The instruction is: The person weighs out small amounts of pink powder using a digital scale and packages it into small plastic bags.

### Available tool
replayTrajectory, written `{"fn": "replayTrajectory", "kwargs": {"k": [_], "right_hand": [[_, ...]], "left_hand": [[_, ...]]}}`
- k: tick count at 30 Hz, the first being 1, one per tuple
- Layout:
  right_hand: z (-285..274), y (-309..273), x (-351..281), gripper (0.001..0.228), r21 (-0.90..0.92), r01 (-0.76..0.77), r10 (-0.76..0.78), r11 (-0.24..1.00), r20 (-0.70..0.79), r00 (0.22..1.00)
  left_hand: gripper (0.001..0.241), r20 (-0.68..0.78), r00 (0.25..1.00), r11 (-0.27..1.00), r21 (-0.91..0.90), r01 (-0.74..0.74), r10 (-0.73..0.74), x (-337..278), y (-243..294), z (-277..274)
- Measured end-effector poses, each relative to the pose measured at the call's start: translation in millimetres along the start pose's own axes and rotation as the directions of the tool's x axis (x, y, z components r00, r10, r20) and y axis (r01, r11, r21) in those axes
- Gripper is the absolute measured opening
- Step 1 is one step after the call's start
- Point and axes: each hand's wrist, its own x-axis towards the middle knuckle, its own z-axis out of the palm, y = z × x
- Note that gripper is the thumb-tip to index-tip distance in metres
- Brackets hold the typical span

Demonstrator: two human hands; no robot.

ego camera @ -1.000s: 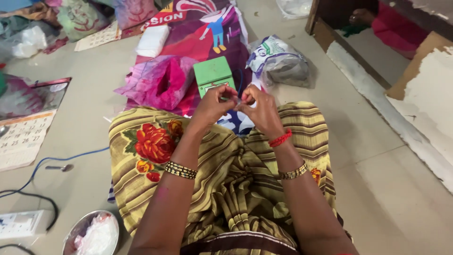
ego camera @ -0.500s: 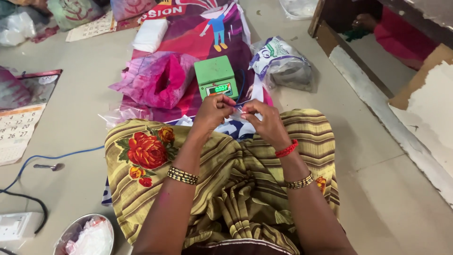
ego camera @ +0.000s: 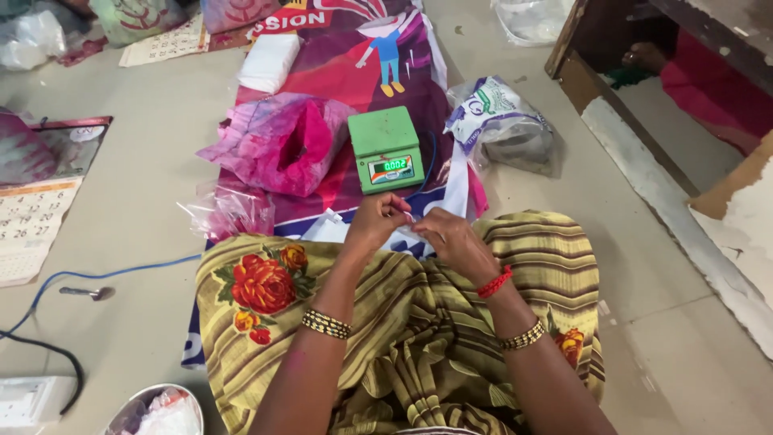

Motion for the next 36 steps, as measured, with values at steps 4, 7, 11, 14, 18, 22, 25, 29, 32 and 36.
{"fn": "replayTrajectory", "kwargs": {"k": [4,7,11,14,18,22,25,29,32,36], "right_hand": [[5.4,-1.3,4.9,0.014,-0.001,0.046,-0.046,0.999,0.006,0.999],[3.5,-1.0,9.5,0.012,0.008,0.027,-0.027,1.0,0.002,1.0],[-7.9,-10.0,14.7,0.011,0.01,0.008,-0.008,1.0,-0.034,0.999],[-24.5,-18.7,20.5,0.013,0.02,0.018,-0.017,1.0,-0.071,0.997],[-44.1,-34.0,27.8,0.016,0.034,0.059,-0.056,0.998,-0.089,0.994],[-52.4,-38.2,31.4,0.022,-0.101,0.136,-0.139,0.985,-0.019,0.99],[-46.0,-36.4,29.5,0.028,-0.237,0.232,-0.224,0.943,0.06,0.973],[-38.9,-44.3,26.8,0.025,-0.232,0.226,-0.229,0.946,0.01,0.973],[-19.3,-27.6,20.2,0.021,-0.156,0.05,-0.057,0.987,-0.039,0.998],[-2.0,-22.8,16.3,0.019,0.001,-0.249,0.249,0.968,-0.047,0.967]], "left_hand": [[0.014,0.013,1.0,0.999,0.043,-0.015,0.014,10.4,-13.9,-4.4],[0.014,0.027,1.0,0.999,0.037,-0.015,0.014,4.0,14.9,-8.7],[0.016,0.047,0.998,0.999,0.022,0.034,-0.035,-8.6,55.5,-16.7],[0.016,0.059,0.998,0.991,-0.137,-0.013,0.021,-7.7,68.9,-19.5],[0.015,0.025,0.998,0.973,-0.226,-0.05,0.057,-12.6,79.4,-19.7],[0.016,0.033,0.998,0.973,-0.224,-0.049,0.057,-12.0,71.8,-9.1],[0.026,-0.045,0.996,0.99,-0.112,-0.088,0.083,-11.0,67.9,1.6],[0.03,-0.136,0.99,0.989,0.137,0.064,-0.045,-18.2,71.0,3.7],[0.025,-0.212,0.976,0.942,0.316,0.115,-0.048,-27.2,73.2,4.6],[0.017,-0.269,0.956,0.91,0.415,0.009,0.113,-32.2,51.5,9.0]]}}
